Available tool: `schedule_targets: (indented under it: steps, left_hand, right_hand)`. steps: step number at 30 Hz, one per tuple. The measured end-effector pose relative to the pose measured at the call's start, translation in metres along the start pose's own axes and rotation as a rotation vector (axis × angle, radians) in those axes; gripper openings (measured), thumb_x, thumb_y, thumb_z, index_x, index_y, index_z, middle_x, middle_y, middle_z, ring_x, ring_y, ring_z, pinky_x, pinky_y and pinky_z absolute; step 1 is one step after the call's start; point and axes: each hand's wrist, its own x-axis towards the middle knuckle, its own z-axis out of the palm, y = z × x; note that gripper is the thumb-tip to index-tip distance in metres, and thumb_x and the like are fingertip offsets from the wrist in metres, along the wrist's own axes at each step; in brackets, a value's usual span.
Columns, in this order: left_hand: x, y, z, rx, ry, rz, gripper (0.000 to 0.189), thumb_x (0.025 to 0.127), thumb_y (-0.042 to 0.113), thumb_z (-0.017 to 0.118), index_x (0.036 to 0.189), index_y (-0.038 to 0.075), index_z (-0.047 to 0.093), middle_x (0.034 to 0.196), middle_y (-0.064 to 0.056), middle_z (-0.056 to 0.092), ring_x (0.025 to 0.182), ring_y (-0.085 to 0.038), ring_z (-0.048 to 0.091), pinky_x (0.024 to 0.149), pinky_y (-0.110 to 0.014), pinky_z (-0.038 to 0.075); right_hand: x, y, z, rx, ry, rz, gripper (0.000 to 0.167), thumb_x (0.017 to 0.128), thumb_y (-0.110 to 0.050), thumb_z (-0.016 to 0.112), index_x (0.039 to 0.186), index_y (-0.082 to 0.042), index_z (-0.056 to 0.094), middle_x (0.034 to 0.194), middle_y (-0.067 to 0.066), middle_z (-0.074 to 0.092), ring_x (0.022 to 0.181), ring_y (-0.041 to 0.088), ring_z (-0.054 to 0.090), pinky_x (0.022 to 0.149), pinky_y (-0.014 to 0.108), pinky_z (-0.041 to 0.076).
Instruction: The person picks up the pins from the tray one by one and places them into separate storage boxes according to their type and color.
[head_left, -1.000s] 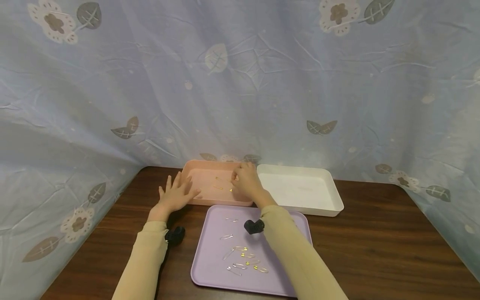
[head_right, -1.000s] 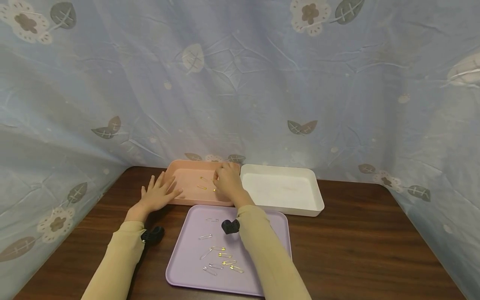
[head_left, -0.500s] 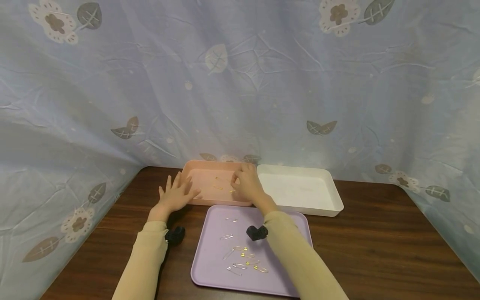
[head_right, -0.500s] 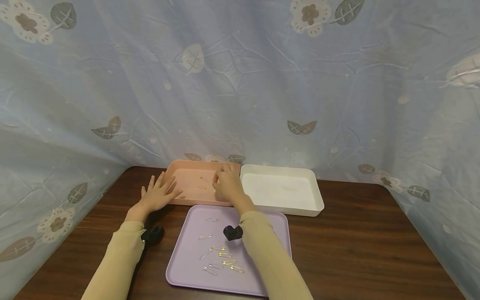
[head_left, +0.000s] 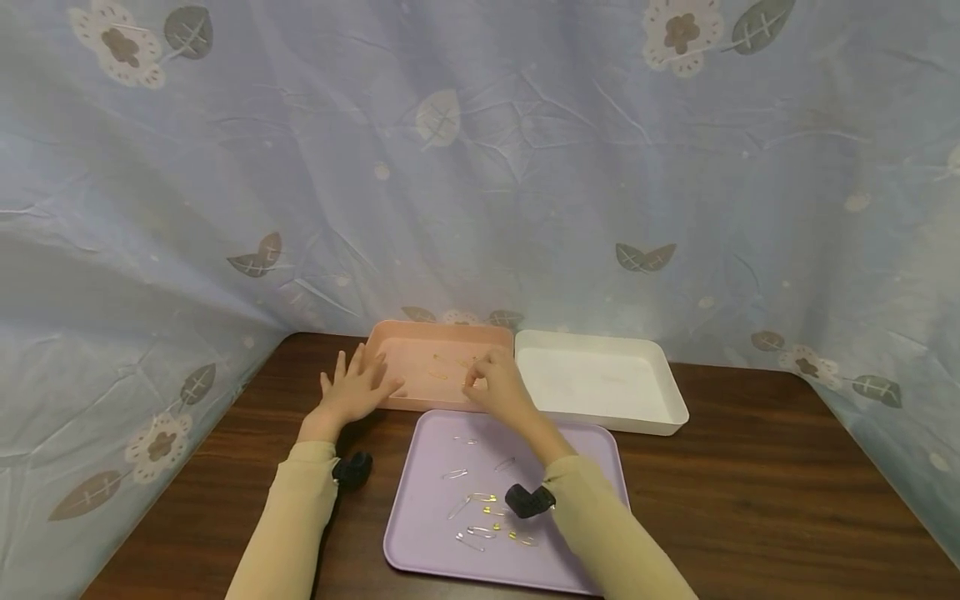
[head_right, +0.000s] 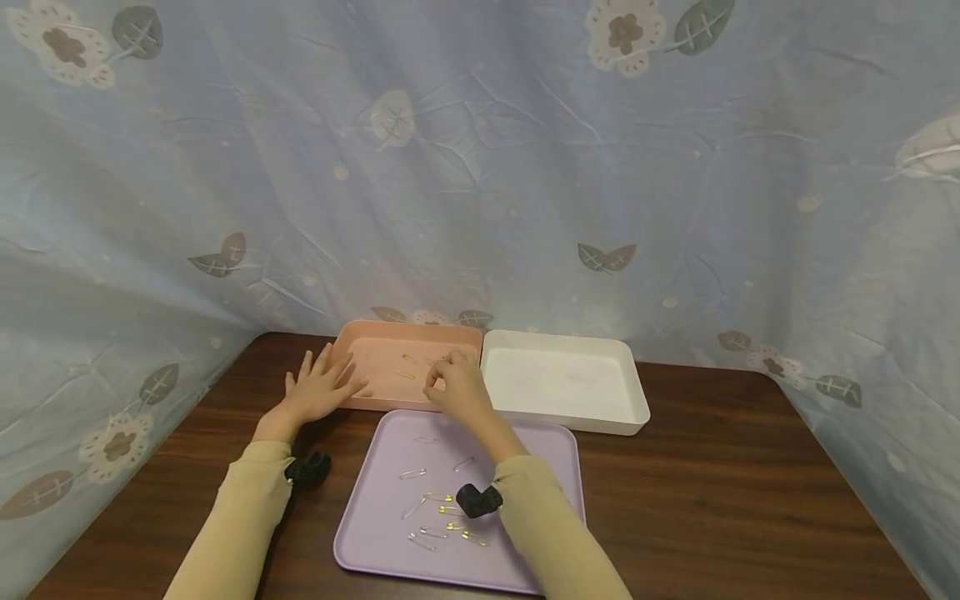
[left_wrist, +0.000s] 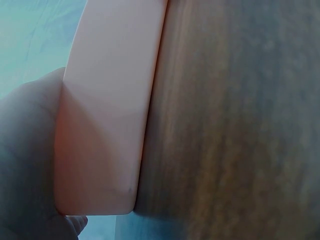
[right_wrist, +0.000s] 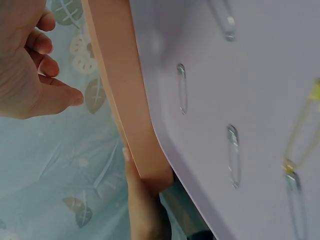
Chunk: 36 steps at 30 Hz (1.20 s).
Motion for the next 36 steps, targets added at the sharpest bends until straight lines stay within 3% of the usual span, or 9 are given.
schedule_targets:
  steps: [13,19,36]
  left_hand:
    - [0.000,-0.001,0.001,0.002,0.007,0.001,0.083,0.094,0.066,0.039,0.157,0.016,0.019,0.164,-0.022,-0.005,0.146,-0.054,-0.010,0.105,-0.080,-0.004]
    - [0.002,-0.002,0.002,0.012,0.011,0.003,0.086,0.092,0.071,0.036,0.157,0.017,0.019,0.164,-0.022,-0.002,0.146,-0.054,-0.009,0.105,-0.081,-0.002]
    - [0.000,0.000,0.001,0.019,0.008,-0.001,0.085,0.092,0.070,0.037,0.157,0.017,0.019,0.164,-0.022,-0.003,0.146,-0.055,-0.008,0.106,-0.080,-0.001]
  right_hand:
    - [-0.037,-0.015,-0.007,0.100,0.007,0.091,0.013,0.078,-0.008,0.076,0.073,-0.012,0.065,0.093,0.005,0.057,0.095,0.023,0.046,0.082,0.032,0.037]
    - [-0.054,-0.017,-0.010,0.099,0.006,0.120,0.013,0.079,-0.011,0.077,0.074,-0.015,0.066,0.094,0.002,0.057,0.091,0.018,0.042,0.077,0.028,0.035]
    - [-0.091,-0.019,-0.017,0.055,-0.044,0.126,0.019,0.079,-0.013,0.078,0.071,-0.021,0.062,0.091,-0.003,0.054,0.094,0.016,0.044,0.079,0.030,0.038]
